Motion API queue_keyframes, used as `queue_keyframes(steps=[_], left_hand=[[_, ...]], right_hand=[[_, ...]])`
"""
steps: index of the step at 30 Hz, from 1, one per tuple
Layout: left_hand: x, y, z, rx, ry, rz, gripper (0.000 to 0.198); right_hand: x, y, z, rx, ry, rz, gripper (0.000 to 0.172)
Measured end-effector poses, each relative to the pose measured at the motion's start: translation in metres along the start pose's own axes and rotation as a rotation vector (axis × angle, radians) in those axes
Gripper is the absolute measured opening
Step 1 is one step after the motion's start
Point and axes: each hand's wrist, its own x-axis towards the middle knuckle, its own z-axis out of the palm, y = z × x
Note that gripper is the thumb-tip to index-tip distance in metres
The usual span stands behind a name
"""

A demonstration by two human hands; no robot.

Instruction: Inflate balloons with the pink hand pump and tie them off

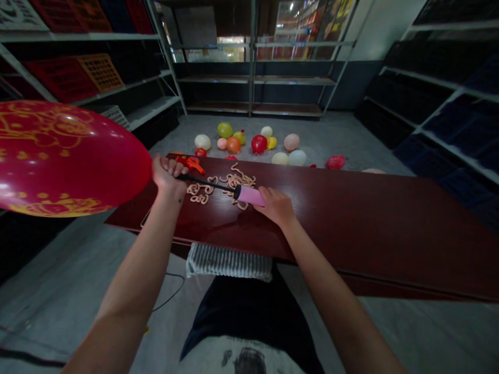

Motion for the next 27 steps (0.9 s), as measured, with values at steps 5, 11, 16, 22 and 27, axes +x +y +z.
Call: queue_keyframes(steps=[5,11,16,22,27], left_hand=[[-0.009,-0.006,0.022,0.036,-0.037,0.081,0.049],[-0.023,-0.051,0.054,0.027,-0.057,0.103,0.052],[-0.041,-0.113,0.073,0.087,-0.127,-0.008,0.053],[-0.04,-0.152,0.086,0.145,-0.173,-0.109,0.056],[-0.039,-0.143,0.081,0.169,-0.188,-0.075,0.053]], right_hand=[[0.002,0.006,0.0,0.051,0.031,0.095,0.043],[0.004,0.011,-0.002,0.06,0.042,0.226,0.042],[0.005,0.01,-0.001,0.091,0.043,0.3,0.043],[0.006,0.014,0.003,0.101,0.079,0.41,0.045],[0.007,0.012,0.0,0.08,0.056,0.369,0.044]])
